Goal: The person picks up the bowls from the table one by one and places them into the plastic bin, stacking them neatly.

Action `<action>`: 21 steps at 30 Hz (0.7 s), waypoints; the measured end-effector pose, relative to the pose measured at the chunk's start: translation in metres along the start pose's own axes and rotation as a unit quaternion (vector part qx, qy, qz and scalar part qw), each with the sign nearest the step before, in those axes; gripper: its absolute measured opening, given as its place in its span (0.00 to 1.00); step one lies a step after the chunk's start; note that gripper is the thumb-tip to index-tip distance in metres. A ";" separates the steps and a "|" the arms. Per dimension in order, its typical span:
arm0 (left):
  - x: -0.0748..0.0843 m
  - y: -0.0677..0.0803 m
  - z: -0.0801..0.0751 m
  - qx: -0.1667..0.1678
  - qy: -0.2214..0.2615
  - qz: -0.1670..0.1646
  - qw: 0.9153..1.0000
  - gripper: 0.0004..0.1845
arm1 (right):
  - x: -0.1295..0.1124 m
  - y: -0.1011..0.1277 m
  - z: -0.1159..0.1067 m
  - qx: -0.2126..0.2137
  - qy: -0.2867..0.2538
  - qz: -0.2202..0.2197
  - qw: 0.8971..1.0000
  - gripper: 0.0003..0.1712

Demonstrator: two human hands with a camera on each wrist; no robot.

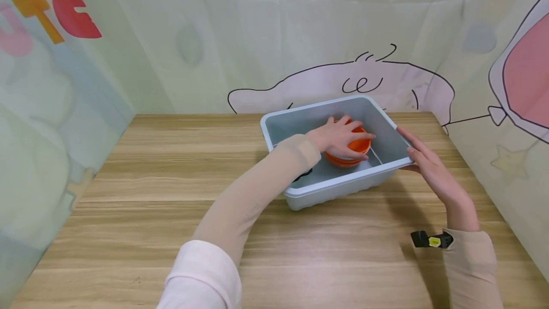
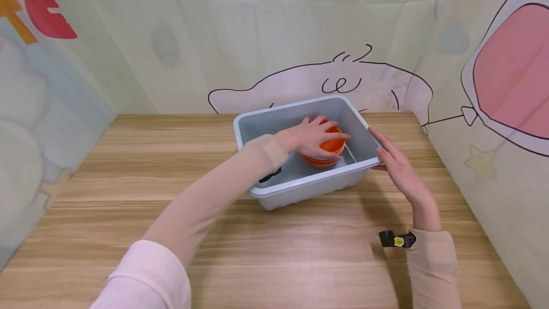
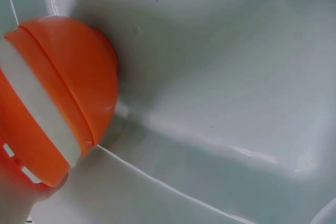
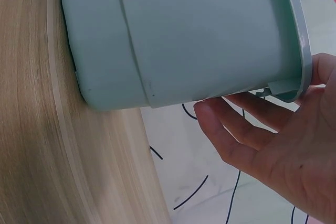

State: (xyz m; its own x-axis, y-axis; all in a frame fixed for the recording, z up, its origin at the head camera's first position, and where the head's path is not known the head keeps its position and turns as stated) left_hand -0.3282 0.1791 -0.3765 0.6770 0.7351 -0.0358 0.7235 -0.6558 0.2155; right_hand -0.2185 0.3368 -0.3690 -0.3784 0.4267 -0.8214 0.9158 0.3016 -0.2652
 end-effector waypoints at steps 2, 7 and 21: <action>0.000 0.000 0.001 -0.004 0.001 -0.001 1.000 0.36 | 0.000 0.000 0.000 0.001 0.000 0.004 1.000 0.28; -0.001 0.001 0.002 -0.011 0.009 -0.002 1.000 0.36 | 0.001 0.000 0.000 0.000 -0.004 0.003 1.000 0.28; -0.003 0.001 -0.002 -0.003 0.034 0.004 0.999 0.36 | 0.001 0.001 0.000 0.005 0.010 0.022 1.000 0.28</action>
State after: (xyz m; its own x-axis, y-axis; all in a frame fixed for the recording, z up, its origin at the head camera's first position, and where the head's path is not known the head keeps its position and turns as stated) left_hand -0.3295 0.1767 -0.3739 0.6726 0.7393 0.0319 0.7166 -0.6615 0.2211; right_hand -0.2184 0.3375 -0.3703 -0.3410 0.4559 -0.8221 0.9327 0.2734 -0.2352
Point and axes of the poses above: each hand's wrist, its own y-axis away from the middle knuckle, its own z-axis out of the palm, x = y × z, the point moved 6 cm from there along -y, towards the middle knuckle, and after that the axes turned 12 degrees about -z, right-handed, at the moved point
